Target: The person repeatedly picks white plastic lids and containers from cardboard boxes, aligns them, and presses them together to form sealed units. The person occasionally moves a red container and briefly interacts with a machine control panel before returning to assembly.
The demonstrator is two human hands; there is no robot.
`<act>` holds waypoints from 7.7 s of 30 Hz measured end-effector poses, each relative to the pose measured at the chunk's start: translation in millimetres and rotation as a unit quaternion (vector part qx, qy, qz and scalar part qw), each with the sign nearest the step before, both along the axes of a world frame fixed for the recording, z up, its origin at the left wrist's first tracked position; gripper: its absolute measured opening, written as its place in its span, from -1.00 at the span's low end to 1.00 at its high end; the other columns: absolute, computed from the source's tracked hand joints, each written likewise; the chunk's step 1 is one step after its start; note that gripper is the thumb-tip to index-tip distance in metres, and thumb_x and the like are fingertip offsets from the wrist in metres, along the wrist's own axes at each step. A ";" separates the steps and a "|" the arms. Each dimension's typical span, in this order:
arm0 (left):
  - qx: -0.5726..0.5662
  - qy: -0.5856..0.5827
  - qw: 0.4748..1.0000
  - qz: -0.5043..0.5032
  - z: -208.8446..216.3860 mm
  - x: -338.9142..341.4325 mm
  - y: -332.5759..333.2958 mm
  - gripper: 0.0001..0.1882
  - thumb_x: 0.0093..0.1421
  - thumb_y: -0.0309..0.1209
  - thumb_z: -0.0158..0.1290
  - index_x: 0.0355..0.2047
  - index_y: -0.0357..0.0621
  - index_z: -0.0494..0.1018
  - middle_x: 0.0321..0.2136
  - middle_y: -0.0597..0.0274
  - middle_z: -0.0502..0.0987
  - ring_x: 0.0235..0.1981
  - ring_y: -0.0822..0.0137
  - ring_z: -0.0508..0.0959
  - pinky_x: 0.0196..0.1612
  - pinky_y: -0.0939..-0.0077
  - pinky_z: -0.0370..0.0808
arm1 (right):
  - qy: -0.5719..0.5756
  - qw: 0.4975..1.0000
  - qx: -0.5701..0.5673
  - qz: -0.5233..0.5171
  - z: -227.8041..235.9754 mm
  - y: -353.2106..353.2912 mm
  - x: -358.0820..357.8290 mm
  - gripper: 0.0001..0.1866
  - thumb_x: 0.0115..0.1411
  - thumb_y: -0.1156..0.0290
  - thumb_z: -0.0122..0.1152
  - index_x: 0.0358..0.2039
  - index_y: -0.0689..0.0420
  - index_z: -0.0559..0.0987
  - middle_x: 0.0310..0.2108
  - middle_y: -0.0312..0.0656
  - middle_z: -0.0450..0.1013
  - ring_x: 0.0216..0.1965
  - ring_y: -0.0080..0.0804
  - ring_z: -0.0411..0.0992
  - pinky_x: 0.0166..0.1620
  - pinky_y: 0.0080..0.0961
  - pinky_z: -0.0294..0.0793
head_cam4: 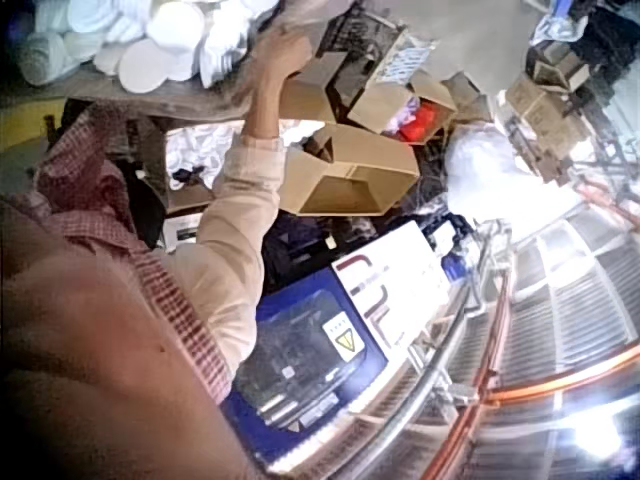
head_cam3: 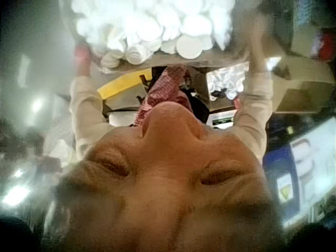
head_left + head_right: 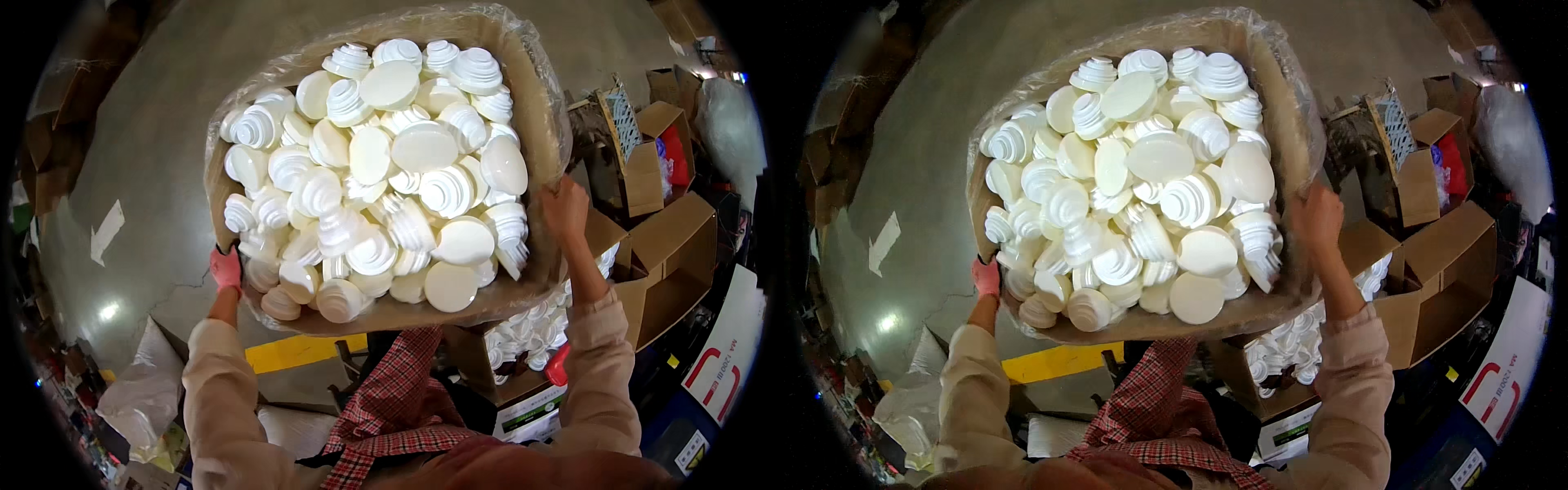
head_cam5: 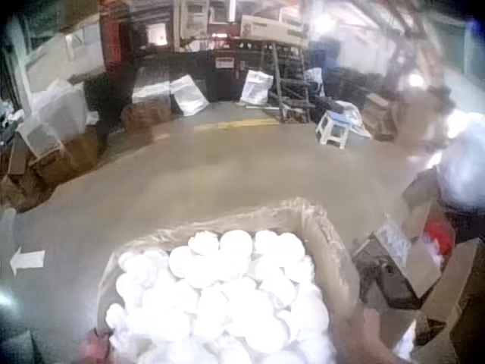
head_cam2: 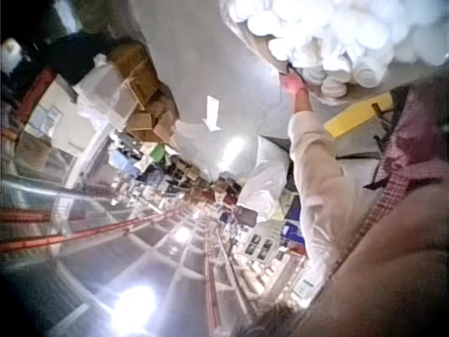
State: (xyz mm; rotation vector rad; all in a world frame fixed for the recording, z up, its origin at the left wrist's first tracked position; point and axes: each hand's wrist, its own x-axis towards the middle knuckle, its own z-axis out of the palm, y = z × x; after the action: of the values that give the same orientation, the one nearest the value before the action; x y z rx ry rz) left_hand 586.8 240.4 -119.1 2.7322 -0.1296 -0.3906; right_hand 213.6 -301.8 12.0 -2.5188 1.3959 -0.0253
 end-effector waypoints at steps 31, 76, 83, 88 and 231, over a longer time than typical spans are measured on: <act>0.114 0.025 0.993 0.013 33.4 -26.9 -105.6 -0.57 0.07 -0.16 0.11 -0.25 -0.32 0.54 -0.29 -0.16 0.58 -0.22 -0.14 0.56 -0.16 0.13 0.46 | -0.028 0.989 0.049 -0.136 -99.7 -91.3 -38.2 -0.68 -0.07 0.29 0.34 -0.35 0.25 0.61 -0.42 0.16 0.52 -0.30 0.19 0.48 -0.22 -0.07 0.46; 0.073 -0.208 0.932 -0.289 87.5 -50.2 -130.1 -0.35 -0.02 -0.20 0.22 0.08 -0.19 0.37 0.16 -0.35 0.19 0.21 -0.24 0.17 0.24 -0.03 0.13 | -0.139 0.987 -0.085 -0.002 -75.8 -4.8 -72.7 -0.44 0.18 0.27 0.14 0.15 0.21 0.31 0.16 0.14 0.22 0.16 0.13 0.19 0.17 -0.13 0.20; 0.033 -0.205 0.869 -0.448 62.5 -108.8 -254.3 -0.32 -0.05 -0.14 0.25 0.13 0.12 0.38 0.19 -0.41 0.07 0.25 -0.38 0.00 0.30 -0.17 -0.07 | -0.181 0.982 0.031 0.048 -53.3 173.6 -196.3 -0.58 -0.06 0.65 0.19 -0.10 0.17 0.49 0.21 0.06 0.19 0.20 0.09 0.17 0.24 -0.13 0.14; -0.061 -0.161 0.886 -0.431 47.6 -112.3 -232.5 -0.40 0.04 -0.32 0.21 0.14 0.07 0.37 0.25 -0.36 0.01 0.24 -0.30 0.11 0.28 0.06 0.14 | -0.172 0.966 0.190 0.031 -52.9 302.5 -289.5 -0.66 0.02 0.62 0.17 -0.13 0.21 0.49 0.01 0.16 0.35 -0.01 0.15 0.36 0.04 -0.16 0.38; -0.307 0.816 0.389 -0.298 79.4 -645.2 -225.8 -0.18 0.20 0.36 -0.29 0.08 -0.14 0.28 -0.11 0.00 0.47 -0.08 0.02 0.53 -0.03 0.00 0.50 | -0.513 0.740 0.177 -0.397 -84.2 354.7 -524.1 -0.70 0.01 0.50 0.25 -0.17 0.15 0.55 -0.37 -0.22 0.53 -0.28 -0.45 0.49 -0.24 -0.48 0.49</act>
State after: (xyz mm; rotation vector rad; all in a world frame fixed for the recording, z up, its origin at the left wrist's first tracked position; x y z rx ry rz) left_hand -58.4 14.5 -39.8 0.4950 -0.5033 -2.2819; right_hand -310.5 52.9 -72.2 -1.0277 1.5396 -1.0148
